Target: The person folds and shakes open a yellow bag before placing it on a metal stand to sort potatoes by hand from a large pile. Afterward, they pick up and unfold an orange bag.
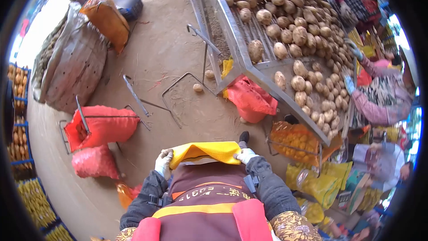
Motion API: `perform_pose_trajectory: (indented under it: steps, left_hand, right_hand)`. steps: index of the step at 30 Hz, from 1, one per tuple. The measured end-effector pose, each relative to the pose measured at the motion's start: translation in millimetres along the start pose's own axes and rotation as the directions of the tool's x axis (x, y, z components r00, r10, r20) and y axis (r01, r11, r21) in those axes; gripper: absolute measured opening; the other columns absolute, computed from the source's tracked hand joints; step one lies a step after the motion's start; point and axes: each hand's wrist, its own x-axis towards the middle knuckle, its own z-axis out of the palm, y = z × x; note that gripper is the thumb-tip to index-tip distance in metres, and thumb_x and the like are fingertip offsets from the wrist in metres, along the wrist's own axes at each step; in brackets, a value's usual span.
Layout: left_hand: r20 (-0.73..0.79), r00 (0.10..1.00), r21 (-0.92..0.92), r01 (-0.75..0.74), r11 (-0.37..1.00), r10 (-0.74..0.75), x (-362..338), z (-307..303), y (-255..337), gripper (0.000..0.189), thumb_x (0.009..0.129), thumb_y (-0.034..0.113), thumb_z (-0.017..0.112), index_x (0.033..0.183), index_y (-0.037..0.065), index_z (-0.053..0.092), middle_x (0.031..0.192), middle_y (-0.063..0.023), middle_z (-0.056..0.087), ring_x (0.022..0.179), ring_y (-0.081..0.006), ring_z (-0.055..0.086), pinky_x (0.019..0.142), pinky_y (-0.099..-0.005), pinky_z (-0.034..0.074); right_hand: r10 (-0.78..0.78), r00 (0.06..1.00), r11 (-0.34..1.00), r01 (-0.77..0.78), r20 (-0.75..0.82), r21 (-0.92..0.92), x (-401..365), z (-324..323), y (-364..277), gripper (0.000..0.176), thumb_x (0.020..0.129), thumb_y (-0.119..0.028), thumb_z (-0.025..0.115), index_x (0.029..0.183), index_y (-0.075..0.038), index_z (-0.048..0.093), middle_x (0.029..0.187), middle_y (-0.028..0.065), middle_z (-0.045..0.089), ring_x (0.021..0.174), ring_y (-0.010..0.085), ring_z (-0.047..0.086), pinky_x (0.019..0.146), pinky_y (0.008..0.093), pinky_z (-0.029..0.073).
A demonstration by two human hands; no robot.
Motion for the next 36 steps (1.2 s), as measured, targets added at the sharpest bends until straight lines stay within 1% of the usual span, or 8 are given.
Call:
perform_pose_trajectory:
  steps: [2, 4, 11, 18, 20, 25, 31, 36]
  left_hand:
    - [-0.12, 0.993, -0.138, 0.003, 0.99, -0.02, 0, 10, -28, 0.019, 0.091, 0.012, 0.057, 0.107, 0.002, 0.058, 0.1, -0.0074, 0.062, 0.086, -0.0163, 0.06, 0.075, -0.0289, 0.051]
    - [-0.226, 0.971, -0.249, 0.015, 0.968, -0.073, -6, 25, -54, 0.019, 0.091, 0.01, 0.058, 0.108, 0.003, 0.058, 0.101, -0.0078, 0.062, 0.089, -0.0171, 0.06, 0.079, -0.0296, 0.051]
    - [-0.405, 0.906, -0.354, -0.032, 0.935, -0.122, -8, 57, -161, 0.015, 0.091, 0.01, 0.058, 0.104, 0.003, 0.058, 0.105, -0.0075, 0.06, 0.095, -0.0181, 0.058, 0.087, -0.031, 0.048]
    - [-0.461, 0.86, -0.233, 0.121, 0.965, -0.219, 54, 54, -213, 0.02, 0.089, 0.012, 0.062, 0.106, 0.003, 0.06, 0.103, -0.0069, 0.06, 0.094, -0.014, 0.055, 0.086, -0.0258, 0.044]
    - [-0.472, 0.847, -0.255, 0.133, 0.958, -0.243, 77, 58, -233, 0.02, 0.089, 0.013, 0.062, 0.106, 0.003, 0.06, 0.103, -0.0068, 0.06, 0.093, -0.0138, 0.055, 0.086, -0.0258, 0.044]
    - [-0.449, 0.856, -0.128, 0.224, 0.966, -0.258, 133, 72, -264, 0.018, 0.089, 0.012, 0.061, 0.104, 0.002, 0.06, 0.102, -0.0065, 0.061, 0.092, -0.0125, 0.054, 0.085, -0.0247, 0.044]
    - [-0.41, 0.896, -0.001, 0.188, 0.982, -0.172, 174, 77, -285, 0.016, 0.087, 0.007, 0.061, 0.102, 0.001, 0.061, 0.102, -0.0056, 0.061, 0.095, -0.0124, 0.054, 0.087, -0.0258, 0.044]
    - [-0.416, 0.881, -0.05, 0.226, 0.973, -0.226, 193, 70, -298, 0.016, 0.086, 0.007, 0.061, 0.101, 0.001, 0.062, 0.101, -0.0053, 0.062, 0.094, -0.0119, 0.054, 0.087, -0.0266, 0.044]
  right_hand:
    - [-0.04, 0.999, 0.957, 0.044, 0.02, -0.288, 64, -22, 20, 0.039, 0.082, -0.033, 0.069, 0.101, 0.001, 0.063, 0.089, 0.0095, 0.066, 0.082, 0.0203, 0.062, 0.075, 0.0337, 0.048]
    - [-0.041, 0.999, 0.847, 0.04, 0.009, -0.53, 69, -45, -23, 0.044, 0.08, -0.036, 0.069, 0.103, 0.0, 0.062, 0.093, 0.0124, 0.067, 0.087, 0.0246, 0.063, 0.078, 0.0354, 0.047]
    - [0.039, 0.999, 0.63, 0.004, 0.037, -0.777, 154, -60, -43, 0.049, 0.081, -0.037, 0.064, 0.115, -0.002, 0.058, 0.11, 0.0202, 0.062, 0.103, 0.0334, 0.059, 0.089, 0.0397, 0.044]
    - [-0.17, 0.984, 0.591, 0.067, -0.043, -0.804, 279, -9, -31, 0.053, 0.08, -0.031, 0.065, 0.125, -0.008, 0.049, 0.124, 0.0161, 0.051, 0.119, 0.0329, 0.047, 0.099, 0.0398, 0.039]
    - [-0.303, 0.952, 0.528, 0.131, -0.042, -0.839, 319, -4, -19, 0.059, 0.078, -0.029, 0.068, 0.129, -0.01, 0.045, 0.129, 0.0148, 0.047, 0.124, 0.0319, 0.041, 0.102, 0.0419, 0.036]
    - [-0.372, 0.915, 0.534, 0.075, -0.155, -0.842, 419, -9, 6, 0.075, 0.075, -0.026, 0.071, 0.139, -0.014, 0.033, 0.141, 0.0131, 0.031, 0.128, 0.0317, 0.035, 0.103, 0.0468, 0.034]
    - [-0.472, 0.824, 0.514, -0.03, -0.312, -0.857, 523, -17, 3, 0.083, 0.072, -0.027, 0.074, 0.141, -0.016, 0.03, 0.144, 0.017, 0.024, 0.132, 0.0361, 0.028, 0.105, 0.0468, 0.031]
    - [-0.497, 0.694, 0.456, -0.301, -0.521, -0.837, 604, -35, -4, 0.087, 0.07, -0.037, 0.076, 0.142, -0.017, 0.03, 0.147, 0.0245, 0.017, 0.135, 0.041, 0.022, 0.11, 0.0419, 0.025]
